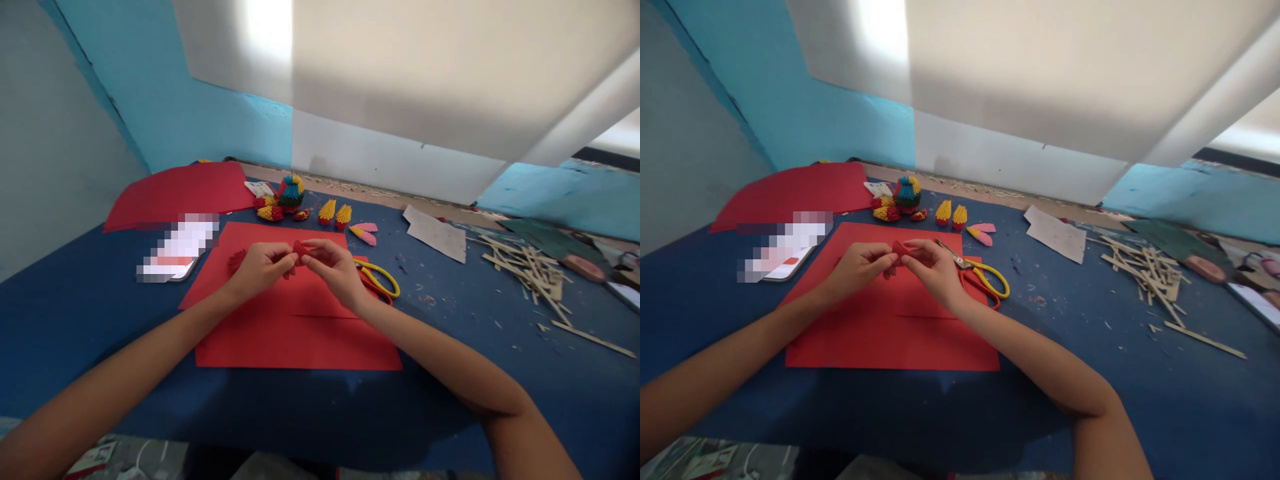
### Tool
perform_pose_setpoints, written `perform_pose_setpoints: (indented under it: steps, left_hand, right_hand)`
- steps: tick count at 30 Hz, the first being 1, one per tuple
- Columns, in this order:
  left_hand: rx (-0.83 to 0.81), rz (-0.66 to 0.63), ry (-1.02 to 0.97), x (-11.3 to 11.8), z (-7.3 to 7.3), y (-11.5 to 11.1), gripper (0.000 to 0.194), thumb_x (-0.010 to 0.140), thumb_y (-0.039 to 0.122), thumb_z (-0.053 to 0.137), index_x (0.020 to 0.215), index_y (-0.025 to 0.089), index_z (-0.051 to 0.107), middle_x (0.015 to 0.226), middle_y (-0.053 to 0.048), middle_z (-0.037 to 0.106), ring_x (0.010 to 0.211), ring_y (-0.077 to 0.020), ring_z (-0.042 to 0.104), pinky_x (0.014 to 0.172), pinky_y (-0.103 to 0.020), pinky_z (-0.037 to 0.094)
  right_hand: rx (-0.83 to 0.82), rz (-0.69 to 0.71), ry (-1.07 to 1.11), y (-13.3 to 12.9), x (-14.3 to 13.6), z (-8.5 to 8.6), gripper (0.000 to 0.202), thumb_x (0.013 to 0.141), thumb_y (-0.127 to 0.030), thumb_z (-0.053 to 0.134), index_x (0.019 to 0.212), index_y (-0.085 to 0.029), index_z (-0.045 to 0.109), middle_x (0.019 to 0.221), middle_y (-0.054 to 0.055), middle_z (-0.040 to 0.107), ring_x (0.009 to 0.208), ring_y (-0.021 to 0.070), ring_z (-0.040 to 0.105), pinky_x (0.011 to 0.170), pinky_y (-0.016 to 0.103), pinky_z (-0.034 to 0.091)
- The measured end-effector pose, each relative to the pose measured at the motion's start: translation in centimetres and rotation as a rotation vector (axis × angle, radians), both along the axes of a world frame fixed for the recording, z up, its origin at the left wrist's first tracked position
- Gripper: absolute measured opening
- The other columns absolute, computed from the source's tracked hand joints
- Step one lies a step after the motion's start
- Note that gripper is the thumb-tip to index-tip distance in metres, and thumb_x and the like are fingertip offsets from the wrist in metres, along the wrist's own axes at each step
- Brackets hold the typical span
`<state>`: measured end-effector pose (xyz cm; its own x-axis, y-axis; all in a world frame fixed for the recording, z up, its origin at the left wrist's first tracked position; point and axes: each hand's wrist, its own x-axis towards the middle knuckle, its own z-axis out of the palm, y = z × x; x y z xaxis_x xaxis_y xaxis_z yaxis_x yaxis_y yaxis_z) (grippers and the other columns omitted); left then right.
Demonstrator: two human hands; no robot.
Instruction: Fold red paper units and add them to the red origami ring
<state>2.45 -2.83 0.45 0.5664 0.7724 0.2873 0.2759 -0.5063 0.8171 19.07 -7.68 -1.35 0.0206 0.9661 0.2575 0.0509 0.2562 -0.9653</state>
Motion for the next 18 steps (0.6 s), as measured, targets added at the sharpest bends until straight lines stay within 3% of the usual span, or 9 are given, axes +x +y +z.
perform_pose_setpoints:
  steps: [4,7,12,15,18]
  left_hand:
    - [0.02,-0.079,0.087,-0.3,-0.4,0.5,0.026,0.083,0.025,0.049,0.061,0.015,0.058,0.057,0.001,0.059,0.053,-0.0105,0.052,0.051,-0.021,0.037]
    - [-0.102,-0.158,0.049,-0.3,-0.1,0.5,0.026,0.085,0.029,0.049,0.067,0.015,0.06,0.063,-0.001,0.062,0.058,-0.0118,0.056,0.055,-0.022,0.041]
    - [-0.346,-0.206,-0.028,-0.5,1.0,0.3,0.026,0.086,0.035,0.051,0.075,0.015,0.064,0.069,-0.002,0.064,0.062,-0.0122,0.058,0.055,-0.022,0.045]
    - [-0.363,-0.201,-0.044,-0.6,1.1,0.3,0.019,0.083,0.033,0.058,0.08,0.016,0.065,0.069,-0.001,0.063,0.058,-0.0099,0.055,0.053,-0.02,0.045]
    - [-0.34,-0.138,-0.074,-0.6,1.0,0.4,0.018,0.083,0.03,0.057,0.077,0.016,0.064,0.068,0.0,0.064,0.057,-0.0096,0.055,0.052,-0.019,0.044]
  right_hand:
    - [-0.008,0.031,-0.158,0.4,0.8,0.2,0.018,0.078,-0.033,0.067,0.089,-0.018,0.068,0.089,0.005,0.071,0.083,0.0168,0.066,0.074,0.03,0.052]
    - [0.178,0.006,-0.268,0.7,1.4,0.2,0.012,0.081,-0.031,0.065,0.085,-0.02,0.07,0.087,0.004,0.068,0.084,0.0164,0.064,0.075,0.031,0.051]
    - [0.492,0.03,-0.45,0.5,2.4,0.8,0.007,0.083,-0.024,0.065,0.086,-0.024,0.071,0.109,0.007,0.06,0.105,0.0188,0.058,0.091,0.037,0.048]
    - [0.52,0.063,-0.523,0.4,2.6,1.1,0.011,0.083,-0.019,0.063,0.091,-0.024,0.068,0.118,0.008,0.057,0.114,0.0204,0.055,0.097,0.04,0.045]
    - [0.432,0.039,-0.39,0.4,2.4,1.0,0.02,0.085,-0.017,0.057,0.104,-0.023,0.06,0.112,0.008,0.06,0.105,0.0184,0.06,0.092,0.038,0.048]
